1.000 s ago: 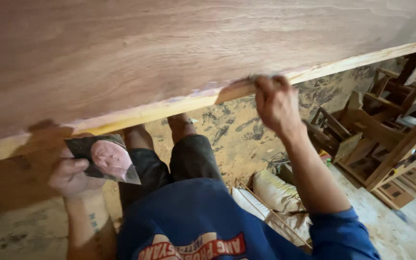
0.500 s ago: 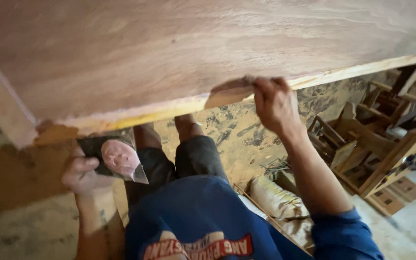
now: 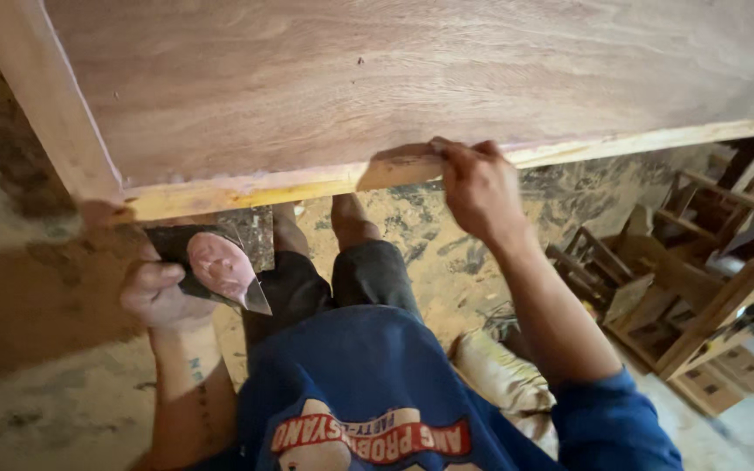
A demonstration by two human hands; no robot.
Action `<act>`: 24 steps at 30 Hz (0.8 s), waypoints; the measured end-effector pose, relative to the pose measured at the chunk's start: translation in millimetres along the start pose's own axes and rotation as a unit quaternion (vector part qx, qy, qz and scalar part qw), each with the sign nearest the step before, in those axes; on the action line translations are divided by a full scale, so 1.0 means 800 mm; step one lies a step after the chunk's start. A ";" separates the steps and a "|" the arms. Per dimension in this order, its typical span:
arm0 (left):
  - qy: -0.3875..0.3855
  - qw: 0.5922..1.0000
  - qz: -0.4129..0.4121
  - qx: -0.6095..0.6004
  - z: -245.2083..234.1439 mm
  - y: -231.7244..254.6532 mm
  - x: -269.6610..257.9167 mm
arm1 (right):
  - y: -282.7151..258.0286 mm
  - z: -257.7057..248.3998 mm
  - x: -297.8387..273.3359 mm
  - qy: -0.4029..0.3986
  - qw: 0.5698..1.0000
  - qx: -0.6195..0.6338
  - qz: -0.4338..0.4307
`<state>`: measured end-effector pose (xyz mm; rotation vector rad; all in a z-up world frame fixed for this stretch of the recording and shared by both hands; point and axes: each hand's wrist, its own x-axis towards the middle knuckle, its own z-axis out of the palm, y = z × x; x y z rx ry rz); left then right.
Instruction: The person applies pink filler from a metal palette to the edges of a wooden board using a small wooden stick. They then use pieces of sandpaper to sand the filled areas and the board's surface by hand.
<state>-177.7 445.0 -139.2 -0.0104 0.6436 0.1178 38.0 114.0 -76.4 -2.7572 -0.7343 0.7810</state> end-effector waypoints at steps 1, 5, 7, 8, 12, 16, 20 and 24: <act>0.132 0.990 0.033 -0.046 0.003 -0.004 0.001 | -0.005 -0.001 -0.002 0.045 0.998 0.003 -0.034; -0.066 0.997 -0.023 0.037 -0.023 -0.002 -0.003 | -0.040 0.005 -0.026 -0.136 0.987 -0.043 0.069; -0.052 0.995 -0.015 0.087 -0.036 -0.002 -0.007 | -0.041 0.006 -0.040 -0.153 0.987 -0.024 0.032; 0.006 0.995 0.008 0.102 -0.040 -0.003 -0.010 | -0.037 0.005 -0.049 -0.146 0.988 0.011 0.051; -0.147 0.979 -0.113 0.088 -0.036 0.004 0.003 | 0.002 -0.011 -0.090 -0.125 0.980 0.125 0.087; -0.142 0.977 -0.108 0.120 -0.012 -0.013 0.017 | 0.054 -0.030 -0.127 -0.153 0.954 0.148 0.212; -0.146 0.972 -0.135 0.128 0.007 -0.037 0.034 | 0.128 -0.043 -0.164 -0.097 0.965 0.100 0.220; -0.073 0.977 -0.089 0.178 0.008 -0.089 0.039 | 0.219 -0.046 -0.198 -0.034 0.978 0.099 0.182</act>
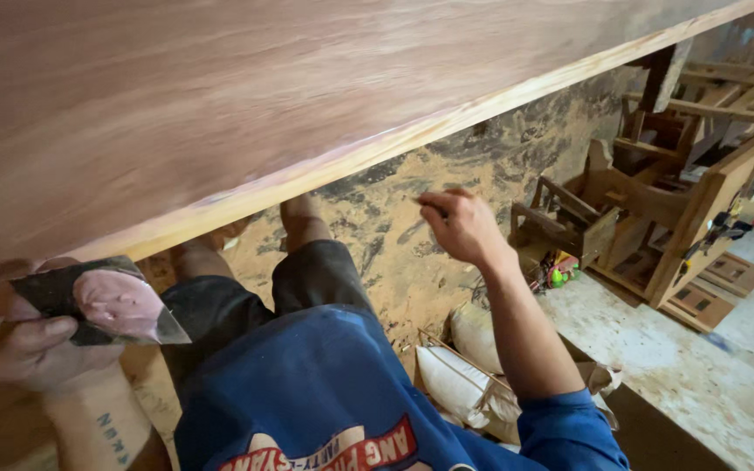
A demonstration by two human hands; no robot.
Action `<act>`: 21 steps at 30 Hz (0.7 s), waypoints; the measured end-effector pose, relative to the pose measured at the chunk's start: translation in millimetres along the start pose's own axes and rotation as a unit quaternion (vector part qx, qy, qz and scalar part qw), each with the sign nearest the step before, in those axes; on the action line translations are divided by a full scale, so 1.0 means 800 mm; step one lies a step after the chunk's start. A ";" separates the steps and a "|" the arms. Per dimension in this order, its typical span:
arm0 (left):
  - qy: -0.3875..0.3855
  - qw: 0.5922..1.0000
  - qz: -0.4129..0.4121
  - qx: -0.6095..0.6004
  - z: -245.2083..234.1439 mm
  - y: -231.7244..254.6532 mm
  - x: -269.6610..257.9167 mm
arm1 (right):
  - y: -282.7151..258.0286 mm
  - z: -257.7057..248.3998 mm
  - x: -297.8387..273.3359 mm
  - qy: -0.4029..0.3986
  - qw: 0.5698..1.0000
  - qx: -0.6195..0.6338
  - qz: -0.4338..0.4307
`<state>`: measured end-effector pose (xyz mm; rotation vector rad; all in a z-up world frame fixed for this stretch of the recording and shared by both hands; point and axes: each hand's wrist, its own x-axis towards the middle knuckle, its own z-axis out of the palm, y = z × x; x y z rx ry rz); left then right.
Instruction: The person applies pink filler from a metal palette to the edges of a wooden board using a small wooden stick. They then use pieces of sandpaper to sand the filled areas and the board's surface by hand.
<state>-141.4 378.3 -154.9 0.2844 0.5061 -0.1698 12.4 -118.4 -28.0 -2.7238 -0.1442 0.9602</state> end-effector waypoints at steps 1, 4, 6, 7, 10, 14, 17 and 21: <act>-0.016 0.999 -0.019 -0.042 0.005 -0.013 0.005 | 0.022 -0.005 0.006 0.013 1.000 0.000 -0.015; -0.052 0.996 -0.049 -0.059 0.025 -0.065 0.040 | 0.073 -0.030 0.026 0.092 0.989 -0.094 -0.074; -0.062 0.990 -0.088 -0.094 0.049 -0.099 0.057 | 0.098 -0.042 0.042 0.112 0.981 -0.128 -0.090; -0.065 0.981 -0.116 -0.139 0.065 -0.120 0.068 | 0.106 -0.044 0.055 0.123 0.977 -0.145 -0.099; -0.094 0.961 -0.187 -0.182 0.116 -0.170 0.112 | 0.127 -0.044 0.089 0.177 0.967 -0.124 -0.136; -0.103 0.990 -0.041 -0.085 0.168 -0.238 0.130 | 0.135 -0.028 0.115 0.191 0.949 -0.192 -0.159; -0.010 0.999 -0.021 -0.036 0.172 -0.247 0.134 | 0.143 -0.041 0.108 0.159 0.963 -0.153 -0.156; 0.008 1.000 -0.010 -0.007 0.162 -0.253 0.130 | 0.166 -0.051 0.116 0.178 0.952 -0.182 -0.169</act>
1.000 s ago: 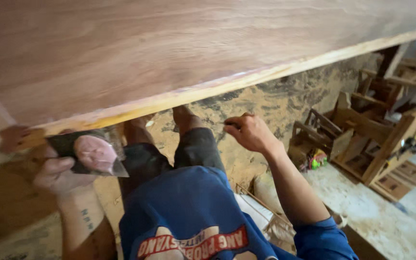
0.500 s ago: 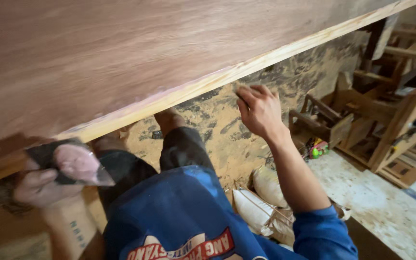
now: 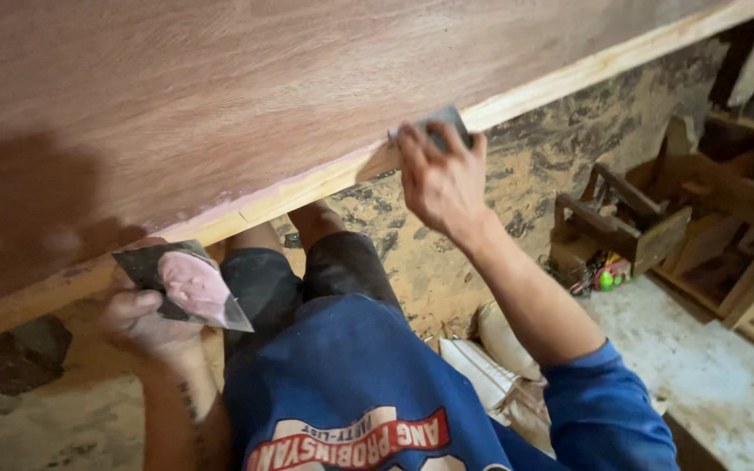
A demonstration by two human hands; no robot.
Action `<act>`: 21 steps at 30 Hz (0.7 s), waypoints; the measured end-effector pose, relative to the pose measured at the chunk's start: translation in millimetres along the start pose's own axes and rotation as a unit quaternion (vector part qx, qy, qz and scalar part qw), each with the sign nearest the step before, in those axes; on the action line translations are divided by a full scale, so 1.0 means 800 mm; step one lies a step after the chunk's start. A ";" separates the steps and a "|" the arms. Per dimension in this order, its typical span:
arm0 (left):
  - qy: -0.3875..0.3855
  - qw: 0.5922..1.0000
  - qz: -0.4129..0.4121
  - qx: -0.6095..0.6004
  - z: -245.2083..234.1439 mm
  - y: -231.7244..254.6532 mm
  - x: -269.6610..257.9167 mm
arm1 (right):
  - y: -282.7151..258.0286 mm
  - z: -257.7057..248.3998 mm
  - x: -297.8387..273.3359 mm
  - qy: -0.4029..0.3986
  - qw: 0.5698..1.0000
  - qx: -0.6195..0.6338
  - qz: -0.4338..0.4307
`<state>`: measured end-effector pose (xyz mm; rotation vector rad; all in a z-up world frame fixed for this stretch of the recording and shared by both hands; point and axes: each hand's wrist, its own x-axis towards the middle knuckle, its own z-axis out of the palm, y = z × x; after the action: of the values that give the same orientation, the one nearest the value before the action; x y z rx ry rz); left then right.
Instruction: The person applies pink filler from a metal palette to the edges of a wooden board using a small wooden stick. They then use pieces of sandpaper to sand the filled areas and the board's surface by hand.
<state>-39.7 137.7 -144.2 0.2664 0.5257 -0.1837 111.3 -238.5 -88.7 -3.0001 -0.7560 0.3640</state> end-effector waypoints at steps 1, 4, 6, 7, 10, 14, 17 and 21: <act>0.004 1.000 0.007 0.005 -0.003 0.000 0.000 | 0.003 0.001 -0.001 0.002 1.000 -0.017 -0.016; 0.011 1.000 0.006 0.012 -0.007 0.004 0.006 | 0.028 0.004 -0.009 -0.100 0.994 0.007 0.038; 0.014 1.000 0.002 0.014 -0.005 0.007 0.009 | 0.037 0.010 -0.013 -0.041 0.999 -0.001 0.024; 0.016 1.000 0.003 0.014 -0.003 0.007 0.009 | 0.043 0.012 -0.012 -0.009 1.000 -0.005 0.012; 0.014 1.000 -0.002 0.020 -0.004 0.014 0.023 | 0.050 0.007 -0.027 -0.052 0.998 0.022 0.028; 0.015 0.999 -0.016 0.026 -0.003 0.025 0.040 | 0.077 0.002 -0.013 -0.008 1.000 0.013 0.019; 0.019 0.999 -0.019 0.032 0.003 0.043 0.043 | 0.073 -0.017 -0.017 -0.026 1.000 0.015 0.007; 0.002 0.999 -0.044 0.027 0.008 0.050 0.070 | 0.084 -0.016 -0.008 -0.012 0.999 0.025 0.036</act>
<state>20.7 167.9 -159.4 0.2966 0.5370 -0.2839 139.8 -300.1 -80.7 -2.9870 -0.6303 0.4147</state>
